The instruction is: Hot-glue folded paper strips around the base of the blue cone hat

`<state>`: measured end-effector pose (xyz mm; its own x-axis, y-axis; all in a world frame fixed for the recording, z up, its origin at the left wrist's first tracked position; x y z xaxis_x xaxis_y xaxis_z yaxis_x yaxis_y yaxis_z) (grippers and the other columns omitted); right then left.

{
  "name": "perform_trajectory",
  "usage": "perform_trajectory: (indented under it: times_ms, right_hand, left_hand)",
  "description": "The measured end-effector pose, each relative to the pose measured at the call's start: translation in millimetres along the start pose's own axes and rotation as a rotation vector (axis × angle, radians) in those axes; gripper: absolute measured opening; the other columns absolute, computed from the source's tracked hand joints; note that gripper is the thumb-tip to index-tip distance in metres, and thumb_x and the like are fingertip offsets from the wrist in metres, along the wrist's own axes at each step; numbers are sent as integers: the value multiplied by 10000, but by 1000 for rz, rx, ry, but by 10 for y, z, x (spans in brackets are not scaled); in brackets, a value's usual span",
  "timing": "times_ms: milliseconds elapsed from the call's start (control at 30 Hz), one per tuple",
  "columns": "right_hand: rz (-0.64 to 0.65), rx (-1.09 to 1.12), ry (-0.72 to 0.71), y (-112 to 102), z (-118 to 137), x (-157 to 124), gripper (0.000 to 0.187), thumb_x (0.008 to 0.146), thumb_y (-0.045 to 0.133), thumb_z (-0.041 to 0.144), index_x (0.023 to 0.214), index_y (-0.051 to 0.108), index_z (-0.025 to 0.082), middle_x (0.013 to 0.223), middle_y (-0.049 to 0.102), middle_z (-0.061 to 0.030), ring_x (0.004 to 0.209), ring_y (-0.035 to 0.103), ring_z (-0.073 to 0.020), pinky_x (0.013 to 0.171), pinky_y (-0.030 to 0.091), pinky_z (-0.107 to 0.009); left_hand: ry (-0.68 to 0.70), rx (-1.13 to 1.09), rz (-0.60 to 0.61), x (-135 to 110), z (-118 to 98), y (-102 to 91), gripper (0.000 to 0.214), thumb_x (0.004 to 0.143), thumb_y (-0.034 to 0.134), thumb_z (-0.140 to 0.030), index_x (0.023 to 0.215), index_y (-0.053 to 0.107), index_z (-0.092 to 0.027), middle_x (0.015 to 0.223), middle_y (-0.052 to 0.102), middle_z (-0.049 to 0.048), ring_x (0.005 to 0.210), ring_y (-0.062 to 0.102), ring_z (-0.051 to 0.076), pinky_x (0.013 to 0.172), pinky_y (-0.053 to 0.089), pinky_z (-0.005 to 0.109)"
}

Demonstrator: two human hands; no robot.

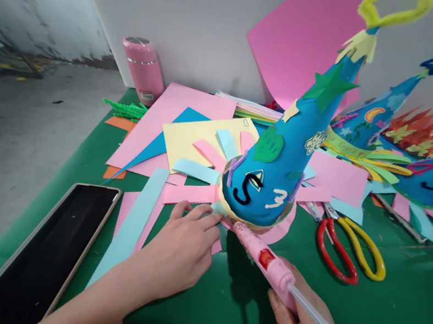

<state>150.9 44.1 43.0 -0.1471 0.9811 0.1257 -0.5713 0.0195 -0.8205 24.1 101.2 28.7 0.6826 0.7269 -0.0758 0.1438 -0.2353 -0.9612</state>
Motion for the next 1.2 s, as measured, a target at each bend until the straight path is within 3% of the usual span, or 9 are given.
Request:
perform_trajectory:
  times_ms: [367, 767, 1200]
  right_hand:
    - [40, -31, -3, 42, -125, -89, 361, 838, 382, 258, 1165, 505, 168, 1030, 633, -93, 905, 624, -205, 745, 526, -275]
    - [41, -67, 1, -56, -163, -121, 358, 834, 383, 298, 1128, 557, 191, 954, 668, -76, 829, 651, -210, 666, 547, -259]
    - [37, -78, -6, -77, -190, -168, 319, 825, 419, 289, 1082, 577, 185, 953, 674, -72, 856, 649, -206, 687, 543, -242]
  left_hand:
    - [5, 16, -5, 0, -8, -16, 258, 810, 318, -154, 876, 566, -180, 1168, 558, 74, 1111, 413, 294, 873, 301, 528]
    - [3, -9, -28, -1, 3, -36, 207, 795, 362, -147, 823, 562, -191, 1186, 542, 70, 1123, 402, 299, 867, 306, 532]
    - [7, -13, -37, -1, -1, -48, 209, 796, 361, -162, 826, 567, -186, 1181, 552, 72, 1110, 418, 296, 873, 302, 533]
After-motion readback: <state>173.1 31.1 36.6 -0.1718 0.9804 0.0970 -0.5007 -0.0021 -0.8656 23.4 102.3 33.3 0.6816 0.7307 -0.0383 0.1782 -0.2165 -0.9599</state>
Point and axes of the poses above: each hand's wrist, its own x-axis towards the middle knuckle, its own y-axis out of the palm, z = x × y, the point moved 10 cm from there along x, towards the middle knuckle
